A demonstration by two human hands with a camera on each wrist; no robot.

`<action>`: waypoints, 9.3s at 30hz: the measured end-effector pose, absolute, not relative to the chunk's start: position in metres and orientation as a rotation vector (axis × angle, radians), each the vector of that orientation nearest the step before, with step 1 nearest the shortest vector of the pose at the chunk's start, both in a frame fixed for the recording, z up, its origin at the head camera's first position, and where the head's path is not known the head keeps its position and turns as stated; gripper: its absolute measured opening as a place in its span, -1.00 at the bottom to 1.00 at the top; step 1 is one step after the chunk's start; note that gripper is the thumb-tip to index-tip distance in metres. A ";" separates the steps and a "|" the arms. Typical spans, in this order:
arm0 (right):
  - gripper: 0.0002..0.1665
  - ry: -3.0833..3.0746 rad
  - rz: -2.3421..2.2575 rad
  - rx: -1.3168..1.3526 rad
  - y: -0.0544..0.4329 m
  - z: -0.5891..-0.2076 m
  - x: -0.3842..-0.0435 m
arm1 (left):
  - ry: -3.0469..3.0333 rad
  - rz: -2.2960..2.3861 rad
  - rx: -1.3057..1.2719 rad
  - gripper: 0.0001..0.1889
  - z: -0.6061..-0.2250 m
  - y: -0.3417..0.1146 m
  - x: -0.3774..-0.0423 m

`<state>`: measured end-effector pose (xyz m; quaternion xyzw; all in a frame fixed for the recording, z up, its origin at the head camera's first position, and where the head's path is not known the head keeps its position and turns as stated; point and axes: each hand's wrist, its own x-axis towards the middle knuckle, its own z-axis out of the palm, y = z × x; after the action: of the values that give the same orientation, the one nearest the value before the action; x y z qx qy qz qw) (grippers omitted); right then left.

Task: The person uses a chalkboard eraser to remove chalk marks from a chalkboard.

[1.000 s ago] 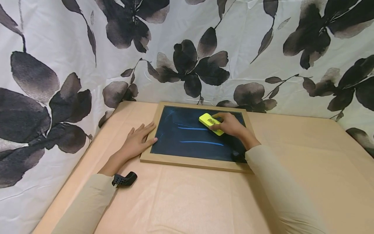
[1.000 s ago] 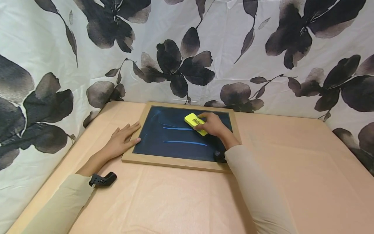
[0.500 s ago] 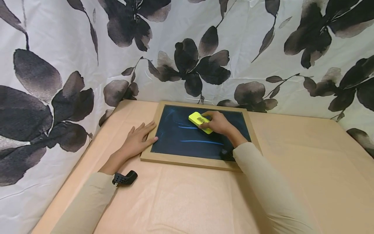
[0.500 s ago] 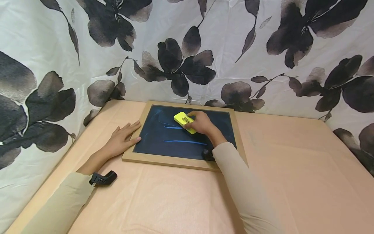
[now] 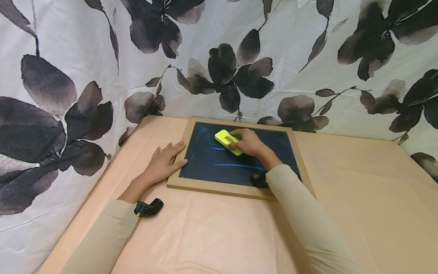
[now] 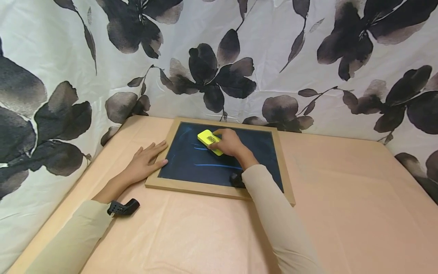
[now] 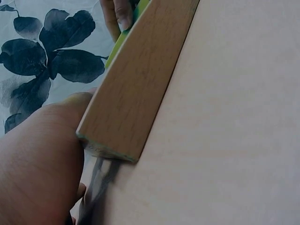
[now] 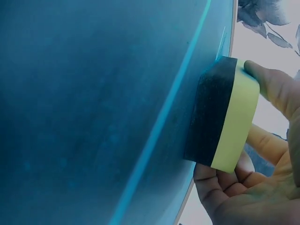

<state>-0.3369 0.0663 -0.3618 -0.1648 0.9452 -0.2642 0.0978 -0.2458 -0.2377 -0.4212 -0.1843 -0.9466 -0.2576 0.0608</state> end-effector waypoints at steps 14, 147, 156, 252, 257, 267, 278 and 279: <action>-0.28 2.813 -0.774 -0.591 0.058 -0.357 -0.340 | -2.862 -0.767 -0.560 -0.29 -0.418 -0.237 -0.249; -0.23 2.518 -0.626 -0.869 0.043 -0.351 -0.343 | -2.880 -0.773 -0.506 -0.29 -0.425 -0.229 -0.250; -0.26 2.617 -0.706 -0.727 0.115 -0.347 -0.344 | -2.867 -0.794 -0.521 -0.29 -0.426 -0.231 -0.249; -0.13 2.668 -0.406 -0.867 0.027 -0.348 -0.302 | -2.867 -0.784 -0.528 -0.28 -0.426 -0.233 -0.254; -0.15 2.612 -0.477 -0.917 0.037 -0.347 -0.301 | -2.873 -0.787 -0.511 -0.29 -0.425 -0.233 -0.253; -0.14 2.593 -0.515 -0.834 0.082 -0.344 -0.303 | -2.879 -0.784 -0.517 -0.29 -0.421 -0.231 -0.252; -0.08 2.700 -0.513 -0.712 0.162 -0.349 -0.304 | -2.875 -0.795 -0.537 -0.28 -0.423 -0.232 -0.253; -0.07 2.706 -0.518 -0.698 0.169 -0.349 -0.303 | -2.874 -0.793 -0.537 -0.27 -0.424 -0.232 -0.253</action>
<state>-0.3033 0.1694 -0.3488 -0.2429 0.9414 -0.1803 0.1492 -0.2534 -0.2323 -0.4235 -0.1771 -0.9472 -0.2613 0.0562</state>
